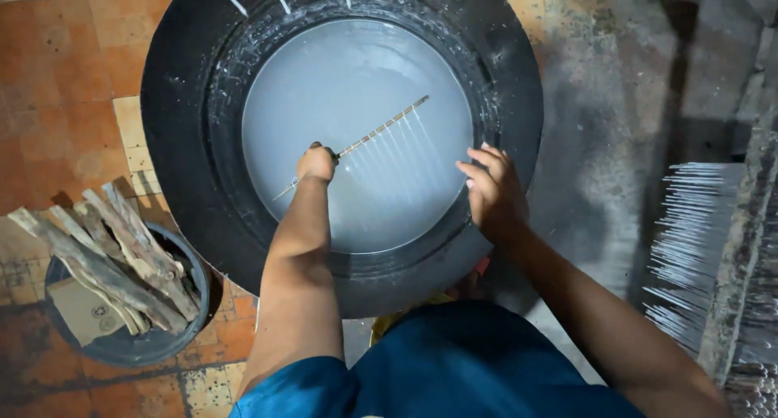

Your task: Dipping racks of candle wicks into a vat of molten wax and hanging them to cool.

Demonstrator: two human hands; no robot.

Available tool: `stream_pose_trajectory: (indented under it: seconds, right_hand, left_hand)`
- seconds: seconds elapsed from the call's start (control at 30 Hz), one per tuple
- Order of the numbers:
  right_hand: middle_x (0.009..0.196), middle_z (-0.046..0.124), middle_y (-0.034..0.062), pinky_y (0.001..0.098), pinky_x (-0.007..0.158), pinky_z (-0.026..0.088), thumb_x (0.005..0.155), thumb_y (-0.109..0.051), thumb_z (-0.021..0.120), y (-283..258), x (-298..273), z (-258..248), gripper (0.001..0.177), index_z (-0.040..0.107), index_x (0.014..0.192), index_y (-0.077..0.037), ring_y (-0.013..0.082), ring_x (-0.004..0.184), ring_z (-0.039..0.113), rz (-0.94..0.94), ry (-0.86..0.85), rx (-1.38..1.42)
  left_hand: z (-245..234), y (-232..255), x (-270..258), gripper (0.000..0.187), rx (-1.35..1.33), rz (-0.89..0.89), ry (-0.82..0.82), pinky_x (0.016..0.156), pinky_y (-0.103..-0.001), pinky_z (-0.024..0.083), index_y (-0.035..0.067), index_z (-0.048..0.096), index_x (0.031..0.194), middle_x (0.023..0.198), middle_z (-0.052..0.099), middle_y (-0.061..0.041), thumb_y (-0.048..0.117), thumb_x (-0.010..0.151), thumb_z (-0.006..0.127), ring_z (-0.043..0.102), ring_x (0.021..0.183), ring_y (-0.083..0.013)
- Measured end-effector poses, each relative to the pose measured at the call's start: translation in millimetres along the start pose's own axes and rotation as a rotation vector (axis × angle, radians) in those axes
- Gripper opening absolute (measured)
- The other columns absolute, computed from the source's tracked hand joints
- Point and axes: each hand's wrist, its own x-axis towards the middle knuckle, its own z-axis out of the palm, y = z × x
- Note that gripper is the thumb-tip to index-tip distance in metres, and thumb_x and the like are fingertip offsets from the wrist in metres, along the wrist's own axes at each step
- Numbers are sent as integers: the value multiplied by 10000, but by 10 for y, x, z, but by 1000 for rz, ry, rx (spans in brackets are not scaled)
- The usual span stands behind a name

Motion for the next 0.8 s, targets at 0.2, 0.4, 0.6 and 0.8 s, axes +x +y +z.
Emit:
stream_pose_trajectory:
  seconds: [0.2, 0.4, 0.6, 0.8]
  right_hand:
    - [1383, 578, 107, 529, 1141, 405, 1025, -69, 531, -2, 23, -6, 310, 662, 1295, -147, 368, 1311, 565, -27, 33, 31]
    - [1342, 617, 72, 476, 1157, 404, 1009, -58, 553, -90, 91, -109, 284, 715, 1227, -138, 332, 1309, 578, 22, 42, 86]
    - [1291, 659, 145, 525, 1150, 392, 982, 14, 574, -257, 187, -267, 277, 743, 1186, -69, 415, 1277, 586, 147, 133, 292]
    - [1323, 635, 107, 497, 1133, 420, 978, -53, 646, -150, 64, -302, 298, 714, 1264, -102, 364, 1319, 566, 125, 179, 356]
  left_hand:
    - [-109, 138, -67, 249, -15, -72, -13, 905, -550, 609, 53, 807, 1091, 1180, 704, -199, 243, 979, 692, 715, 1081, -415]
    - [-18, 166, -87, 212, 61, -17, -6, 867, -523, 620, 48, 811, 1028, 1117, 704, -164, 211, 980, 685, 738, 1027, -377]
    - [-296, 394, -416, 190, 31, -17, 42, 901, -510, 616, 62, 821, 1021, 1114, 726, -189, 190, 972, 690, 737, 1051, -403]
    - [-1056, 529, -1248, 183, 29, 83, 40, 909, -544, 600, 129, 826, 1039, 1115, 723, -139, 254, 949, 727, 721, 1065, -429]
